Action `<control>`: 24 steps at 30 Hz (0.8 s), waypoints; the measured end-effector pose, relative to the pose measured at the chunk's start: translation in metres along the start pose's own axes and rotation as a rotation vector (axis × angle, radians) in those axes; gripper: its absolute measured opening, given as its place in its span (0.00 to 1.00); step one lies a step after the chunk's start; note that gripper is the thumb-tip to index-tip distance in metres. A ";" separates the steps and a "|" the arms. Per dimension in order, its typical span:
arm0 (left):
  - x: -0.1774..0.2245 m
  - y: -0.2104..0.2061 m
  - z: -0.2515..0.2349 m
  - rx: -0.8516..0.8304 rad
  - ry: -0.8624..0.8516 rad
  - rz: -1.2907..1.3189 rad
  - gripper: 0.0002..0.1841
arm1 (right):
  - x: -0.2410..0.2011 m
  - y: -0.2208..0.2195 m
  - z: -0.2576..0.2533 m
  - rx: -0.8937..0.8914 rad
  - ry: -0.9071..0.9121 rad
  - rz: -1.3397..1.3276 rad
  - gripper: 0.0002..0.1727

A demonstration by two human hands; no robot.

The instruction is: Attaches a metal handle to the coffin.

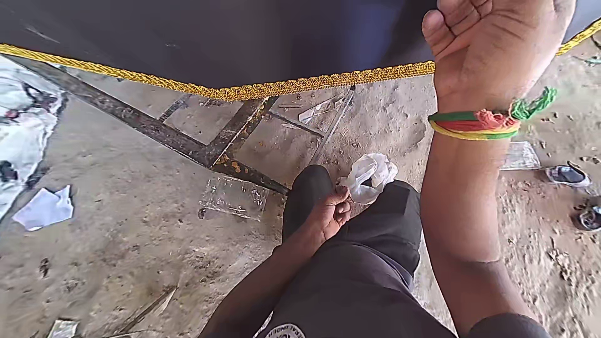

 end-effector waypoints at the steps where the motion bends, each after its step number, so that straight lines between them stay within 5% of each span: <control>1: 0.002 -0.001 0.003 0.007 -0.024 -0.052 0.08 | 0.000 0.000 0.001 -0.013 0.006 0.020 0.06; 3: 0.010 -0.005 0.010 0.027 -0.136 -0.237 0.06 | -0.002 0.000 0.004 -0.040 0.015 0.070 0.08; 8: 0.058 -0.025 0.032 0.043 -0.723 -0.738 0.06 | 0.000 0.001 0.011 -0.046 -0.011 0.049 0.09; 12: 0.099 -0.063 0.070 -0.026 -1.037 -0.824 0.19 | 0.000 -0.002 0.010 0.032 -0.009 -0.021 0.05; 15: 0.124 -0.096 0.098 -0.096 -1.332 -0.890 0.06 | -0.002 -0.005 0.010 0.051 -0.023 -0.082 0.06; 24: 0.158 -0.182 0.134 -0.414 -1.741 -0.989 0.07 | -0.001 -0.002 0.009 0.041 -0.047 -0.127 0.08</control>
Point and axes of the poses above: each hand's wrist, its own z-axis away from the middle knuckle, its own y-axis out of the back of the hand, x = y × z, the point moved 6 cm from there along -z, towards the middle knuckle, and after that the axes turned 6 degrees about -z, right-handed, at the moved point
